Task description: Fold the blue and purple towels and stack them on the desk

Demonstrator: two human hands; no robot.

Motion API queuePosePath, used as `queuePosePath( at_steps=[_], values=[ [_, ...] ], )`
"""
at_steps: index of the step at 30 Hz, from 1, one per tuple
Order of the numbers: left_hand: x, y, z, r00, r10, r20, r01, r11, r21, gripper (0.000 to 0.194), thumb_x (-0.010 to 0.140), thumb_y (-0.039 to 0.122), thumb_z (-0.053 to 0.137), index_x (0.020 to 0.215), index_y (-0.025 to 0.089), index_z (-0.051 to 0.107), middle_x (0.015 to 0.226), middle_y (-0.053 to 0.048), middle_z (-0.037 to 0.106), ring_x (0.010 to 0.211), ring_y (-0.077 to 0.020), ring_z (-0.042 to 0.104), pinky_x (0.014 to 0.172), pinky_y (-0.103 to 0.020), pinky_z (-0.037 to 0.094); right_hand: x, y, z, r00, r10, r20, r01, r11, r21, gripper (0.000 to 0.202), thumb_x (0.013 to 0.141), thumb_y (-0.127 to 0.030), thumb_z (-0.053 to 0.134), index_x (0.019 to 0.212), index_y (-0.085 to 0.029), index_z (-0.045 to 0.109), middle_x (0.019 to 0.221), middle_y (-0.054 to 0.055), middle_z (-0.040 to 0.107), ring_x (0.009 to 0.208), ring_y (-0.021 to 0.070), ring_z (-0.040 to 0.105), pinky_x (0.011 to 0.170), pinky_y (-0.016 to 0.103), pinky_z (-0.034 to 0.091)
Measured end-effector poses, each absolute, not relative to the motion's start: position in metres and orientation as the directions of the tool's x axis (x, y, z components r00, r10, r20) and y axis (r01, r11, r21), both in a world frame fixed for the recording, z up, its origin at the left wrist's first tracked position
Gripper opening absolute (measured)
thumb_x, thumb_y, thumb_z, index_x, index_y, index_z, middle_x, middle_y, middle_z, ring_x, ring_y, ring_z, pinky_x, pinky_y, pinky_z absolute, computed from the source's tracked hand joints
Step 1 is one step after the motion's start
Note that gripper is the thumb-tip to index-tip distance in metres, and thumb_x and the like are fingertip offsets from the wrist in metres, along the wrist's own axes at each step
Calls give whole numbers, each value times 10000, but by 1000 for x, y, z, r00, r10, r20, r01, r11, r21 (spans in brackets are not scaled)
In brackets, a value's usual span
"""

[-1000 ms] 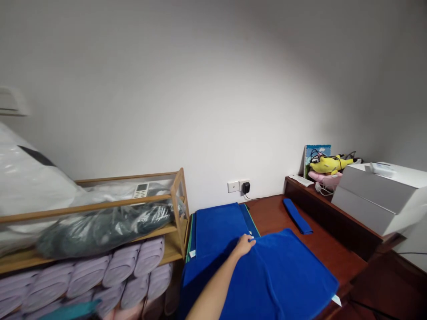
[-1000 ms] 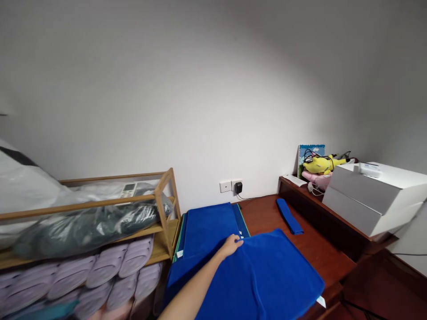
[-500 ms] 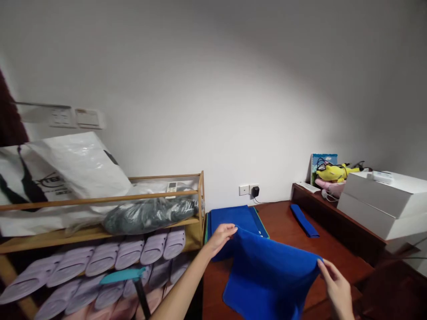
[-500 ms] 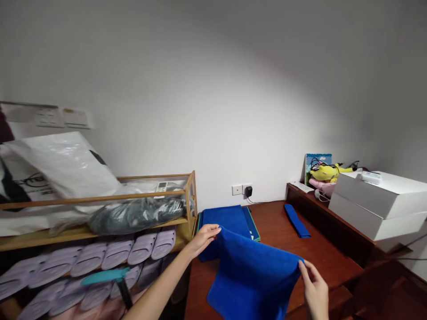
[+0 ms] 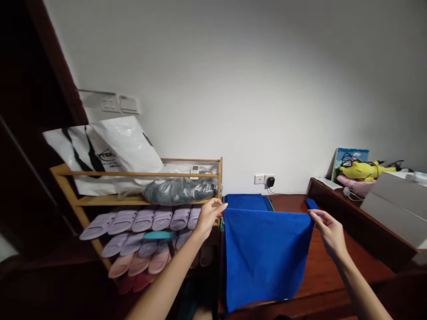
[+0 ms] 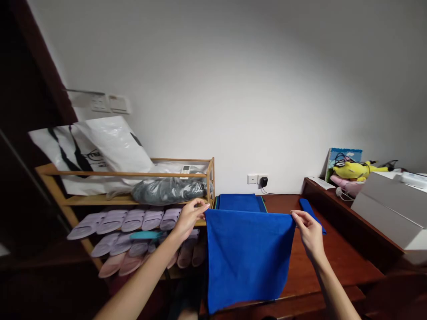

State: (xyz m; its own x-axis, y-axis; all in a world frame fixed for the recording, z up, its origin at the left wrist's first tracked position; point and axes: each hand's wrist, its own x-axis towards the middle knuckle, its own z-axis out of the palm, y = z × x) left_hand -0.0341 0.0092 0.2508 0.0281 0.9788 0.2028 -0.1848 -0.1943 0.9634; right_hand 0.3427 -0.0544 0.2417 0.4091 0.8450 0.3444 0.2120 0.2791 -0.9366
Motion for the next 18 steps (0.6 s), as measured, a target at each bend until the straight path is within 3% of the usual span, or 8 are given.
queuePosePath(
  at_steps=[2, 10, 14, 18],
  values=[
    [-40, 12, 248, 12, 984, 178, -188, -172, 967, 389, 597, 441, 770, 748, 208, 498, 554, 72, 562, 479, -96, 537, 486, -200, 383, 338, -51, 240, 429, 840, 333, 213, 265, -941, 389, 644, -505, 709, 838, -168, 687, 782, 42, 675, 705, 153, 567, 630, 243, 455],
    [-48, 22, 236, 92, 988, 120, -189, -101, 977, 373, 597, 443, 757, 810, 189, 585, 627, 30, 610, 535, -98, 566, 533, -218, 416, 329, -42, 237, 389, 882, 265, 144, 226, -964, 410, 651, -508, 710, 870, -161, 698, 777, 42, 682, 696, 150, 579, 633, 240, 471],
    [-50, 26, 239, 146, 972, 182, -102, -168, 980, 421, 560, 362, 790, 916, 171, 670, 799, -46, 687, 712, -153, 622, 648, -260, 461, 331, -34, 238, 278, 931, 236, 98, 217, -971, 502, 600, -467, 766, 990, -167, 666, 796, 42, 701, 736, 176, 626, 697, 270, 505],
    [-51, 31, 241, 105, 951, 290, 41, -296, 954, 352, 561, 313, 784, 879, 180, 716, 862, -61, 709, 800, -181, 618, 736, -287, 458, 335, -28, 239, 241, 942, 233, 112, 212, -971, 550, 573, -484, 776, 1006, -167, 654, 857, 68, 717, 807, 229, 656, 764, 332, 525]
  ],
)
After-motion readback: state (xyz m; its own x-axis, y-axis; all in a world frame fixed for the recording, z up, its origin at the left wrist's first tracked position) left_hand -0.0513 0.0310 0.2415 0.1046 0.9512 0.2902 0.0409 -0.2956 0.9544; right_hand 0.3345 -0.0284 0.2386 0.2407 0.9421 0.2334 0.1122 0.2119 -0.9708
